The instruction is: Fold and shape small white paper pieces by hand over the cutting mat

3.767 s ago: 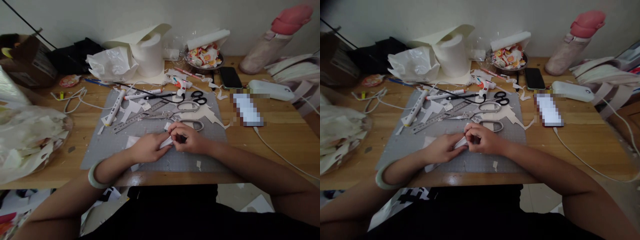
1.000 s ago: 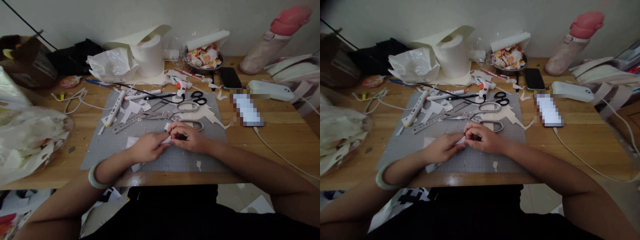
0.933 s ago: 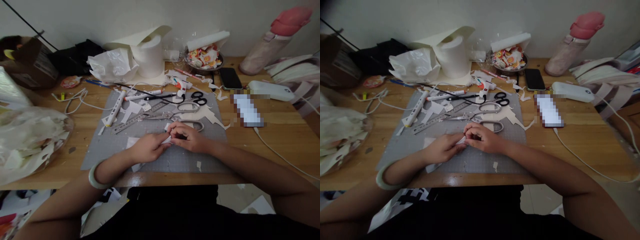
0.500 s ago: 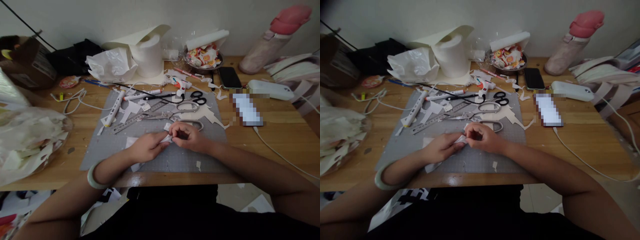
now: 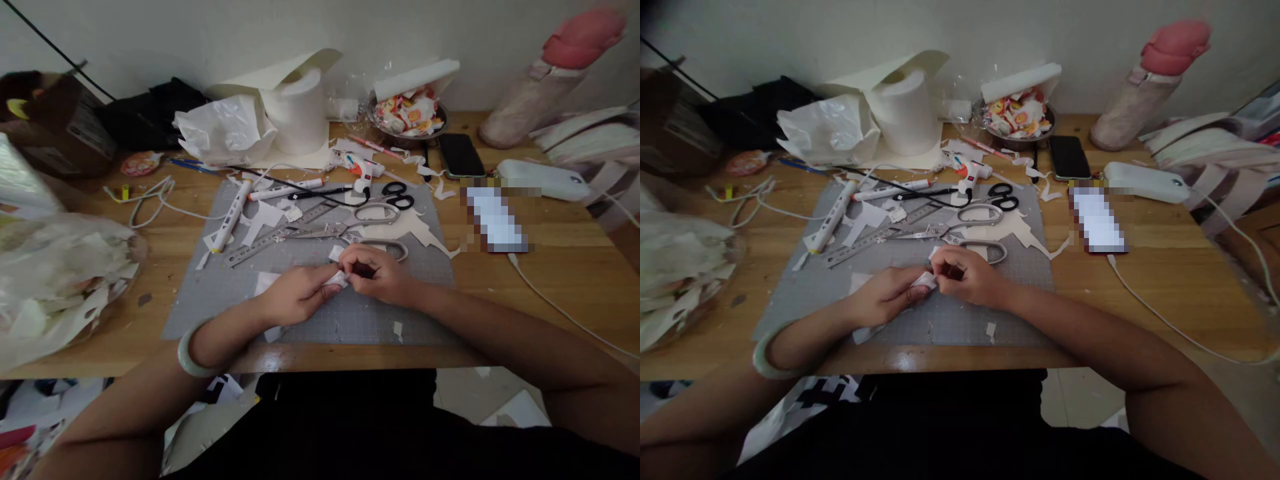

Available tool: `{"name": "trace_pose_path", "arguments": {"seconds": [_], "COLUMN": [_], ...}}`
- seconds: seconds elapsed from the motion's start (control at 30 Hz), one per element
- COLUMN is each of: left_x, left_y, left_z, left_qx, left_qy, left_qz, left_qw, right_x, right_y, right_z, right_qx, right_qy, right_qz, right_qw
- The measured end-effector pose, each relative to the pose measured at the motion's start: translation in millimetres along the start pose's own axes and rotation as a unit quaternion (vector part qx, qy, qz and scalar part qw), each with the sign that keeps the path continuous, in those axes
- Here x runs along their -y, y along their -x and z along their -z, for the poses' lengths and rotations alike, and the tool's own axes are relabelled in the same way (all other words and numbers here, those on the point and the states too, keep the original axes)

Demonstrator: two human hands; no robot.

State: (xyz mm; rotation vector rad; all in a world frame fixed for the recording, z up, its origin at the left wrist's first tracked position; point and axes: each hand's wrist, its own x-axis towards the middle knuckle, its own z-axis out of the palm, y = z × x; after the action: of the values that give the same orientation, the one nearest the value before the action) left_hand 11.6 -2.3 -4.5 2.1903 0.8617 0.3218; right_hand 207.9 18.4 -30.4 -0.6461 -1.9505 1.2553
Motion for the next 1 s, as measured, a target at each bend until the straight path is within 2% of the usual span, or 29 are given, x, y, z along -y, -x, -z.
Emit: {"name": "trace_pose_path", "arguments": {"seconds": [0.13,0.2,0.37,0.6,1.0], "left_x": [-0.4,-0.3,0.3,-0.6,0.5], "left_y": [0.0,0.3,0.9,0.7,0.6], "left_z": [0.6,0.5,0.3,0.7,-0.9], "left_qx": [0.003,0.004,0.003,-0.002,-0.003], "left_qy": [0.002,0.001,0.004,-0.002,-0.011], "left_qz": [0.010,0.011,0.008,-0.001,0.008], "left_qw": [1.000,1.000,1.000,1.000,1.000], "right_x": [-1.4,-2.1,-3.9,-4.2,-0.6], "right_y": [1.1,1.3,2.0,2.0,-1.1], "right_z": [1.7,2.6,2.4,1.7,1.6], "right_qx": [-0.041,-0.041,0.000,0.005,0.010], "right_qy": [-0.071,-0.085,-0.035,-0.007,0.026], "right_qz": [-0.057,-0.066,-0.045,0.030,0.026], "right_qw": [0.995,0.993,0.998,1.000,0.999]}}
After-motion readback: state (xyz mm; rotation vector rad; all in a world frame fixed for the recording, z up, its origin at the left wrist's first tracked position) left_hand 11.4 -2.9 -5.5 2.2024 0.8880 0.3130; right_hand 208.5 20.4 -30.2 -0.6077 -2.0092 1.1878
